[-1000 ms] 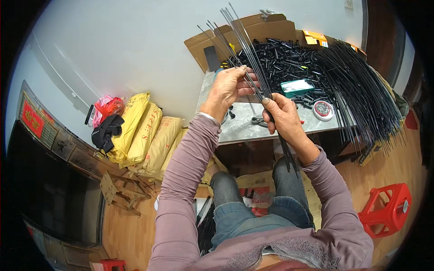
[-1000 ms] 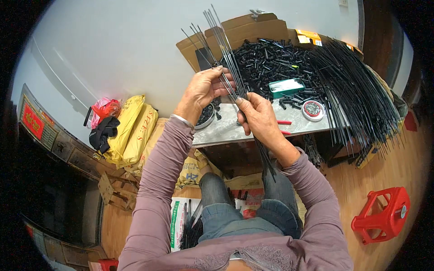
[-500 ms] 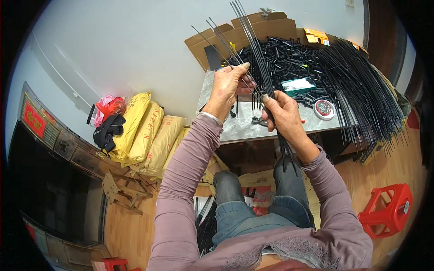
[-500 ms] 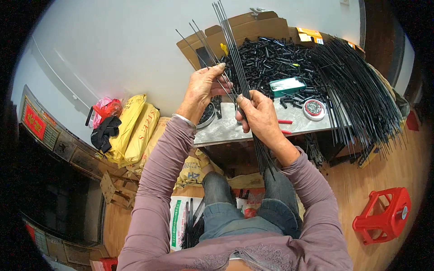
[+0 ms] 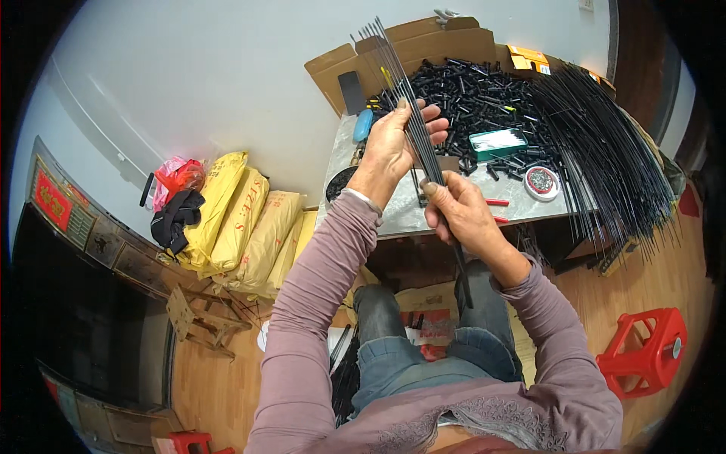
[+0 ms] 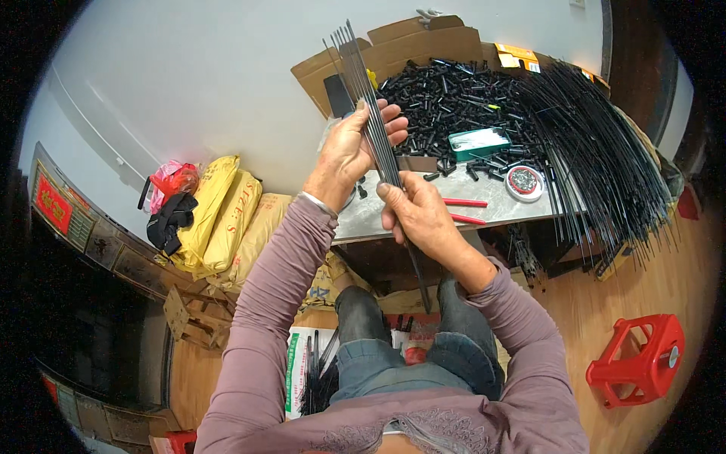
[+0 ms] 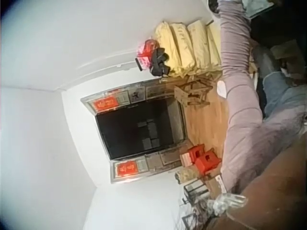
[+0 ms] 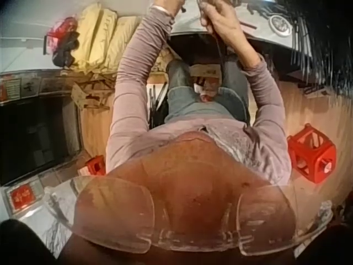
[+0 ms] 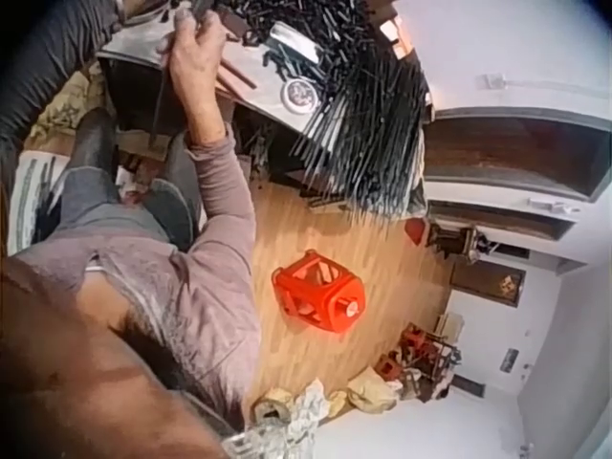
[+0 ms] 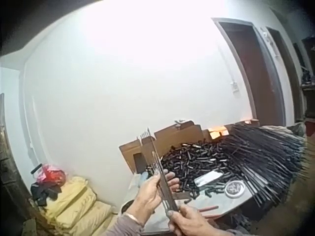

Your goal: The recorder is assembling and cutting bundles of black wires at a workbench station.

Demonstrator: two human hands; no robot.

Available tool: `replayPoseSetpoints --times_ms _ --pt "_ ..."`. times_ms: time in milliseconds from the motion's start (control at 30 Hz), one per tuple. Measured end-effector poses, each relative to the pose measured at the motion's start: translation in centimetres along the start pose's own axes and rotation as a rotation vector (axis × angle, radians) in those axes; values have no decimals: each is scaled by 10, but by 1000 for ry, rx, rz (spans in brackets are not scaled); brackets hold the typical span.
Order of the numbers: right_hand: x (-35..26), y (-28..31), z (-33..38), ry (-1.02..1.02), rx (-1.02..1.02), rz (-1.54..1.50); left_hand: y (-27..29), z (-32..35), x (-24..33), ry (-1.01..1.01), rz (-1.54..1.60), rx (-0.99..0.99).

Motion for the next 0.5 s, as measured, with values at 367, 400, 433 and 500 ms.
replayPoseSetpoints --times_ms 367,400,433,500 --pt "35 71 -16 86 104 669 14 2 -8 99 67 -121" --pt "35 81 -15 188 224 1012 12 2 -6 80 57 -101" --pt "52 91 -16 181 229 1019 12 2 -7 118 77 -133" --pt "81 90 -18 310 128 1406 19 1 -5 116 26 -170"
Point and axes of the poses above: each hand's wrist, its own z-axis away from the middle knuckle, its own y-axis out of the back of the hand, x = y × z, the point moved 5 cm from there along -z, towards the middle knuckle
